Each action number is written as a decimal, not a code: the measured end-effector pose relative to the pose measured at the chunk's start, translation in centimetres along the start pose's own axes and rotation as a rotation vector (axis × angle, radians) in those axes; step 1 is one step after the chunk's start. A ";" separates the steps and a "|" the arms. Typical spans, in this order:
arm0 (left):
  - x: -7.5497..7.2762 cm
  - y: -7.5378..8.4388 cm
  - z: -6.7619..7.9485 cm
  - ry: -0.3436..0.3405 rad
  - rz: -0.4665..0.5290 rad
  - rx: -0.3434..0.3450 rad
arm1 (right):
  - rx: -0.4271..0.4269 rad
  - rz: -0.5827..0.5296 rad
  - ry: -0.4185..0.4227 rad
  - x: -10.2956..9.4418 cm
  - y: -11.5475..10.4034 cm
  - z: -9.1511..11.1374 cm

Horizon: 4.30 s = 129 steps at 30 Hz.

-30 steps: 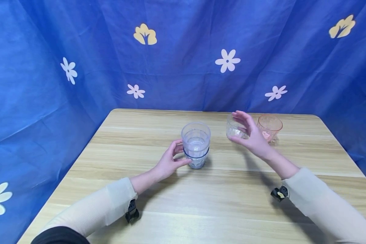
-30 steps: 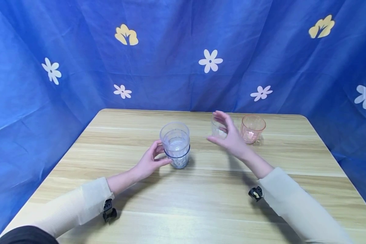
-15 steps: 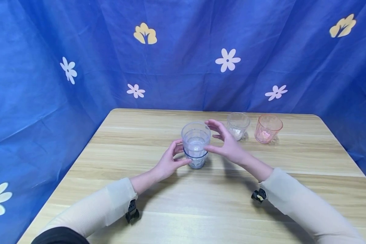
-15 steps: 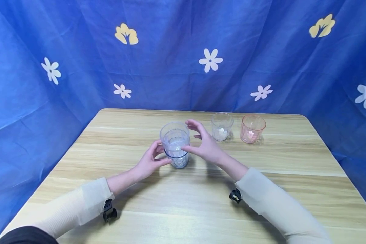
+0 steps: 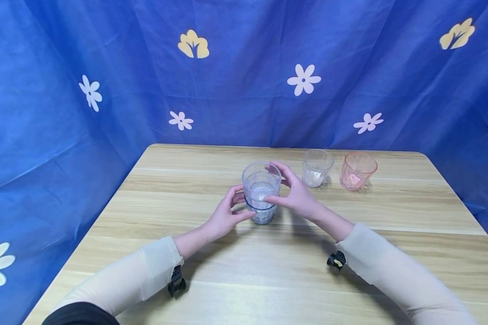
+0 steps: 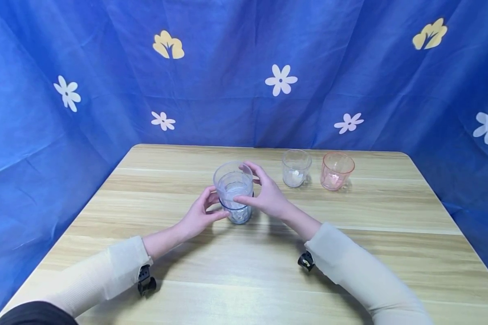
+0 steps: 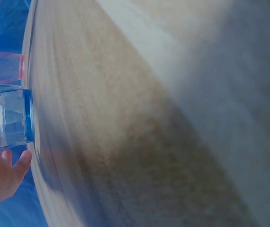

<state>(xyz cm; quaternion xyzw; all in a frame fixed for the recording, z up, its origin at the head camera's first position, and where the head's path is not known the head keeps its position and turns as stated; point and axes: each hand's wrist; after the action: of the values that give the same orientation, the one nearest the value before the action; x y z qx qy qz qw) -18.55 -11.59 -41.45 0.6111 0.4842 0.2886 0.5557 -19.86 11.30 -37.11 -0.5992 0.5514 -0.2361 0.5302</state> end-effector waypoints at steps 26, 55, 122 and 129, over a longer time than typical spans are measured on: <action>0.1 0.1 0.0 0.004 -0.007 -0.016 | -0.069 0.020 0.050 0.2 0.8 -0.3; 0.2 0.0 -0.1 -0.003 -0.023 -0.010 | -0.120 0.039 0.047 0.1 1.0 -0.1; 0.4 0.1 0.1 0.011 0.001 -0.016 | -0.064 -0.138 0.211 -10.0 0.5 5.3; 0.4 0.1 -0.1 0.011 0.007 -0.010 | -0.015 -0.125 0.191 -10.1 2.1 6.7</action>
<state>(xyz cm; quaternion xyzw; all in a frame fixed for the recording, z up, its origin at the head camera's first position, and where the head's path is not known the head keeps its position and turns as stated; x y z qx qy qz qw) -18.44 -11.15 -41.44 0.6083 0.4839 0.2962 0.5550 -17.79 23.36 -38.15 -0.6113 0.5628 -0.3205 0.4548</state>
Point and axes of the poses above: each hand's wrist, its own z-axis away from the middle knuckle, its own x-axis out of the palm, y = z × x, and after that the axes turned 5 degrees about x, right-handed
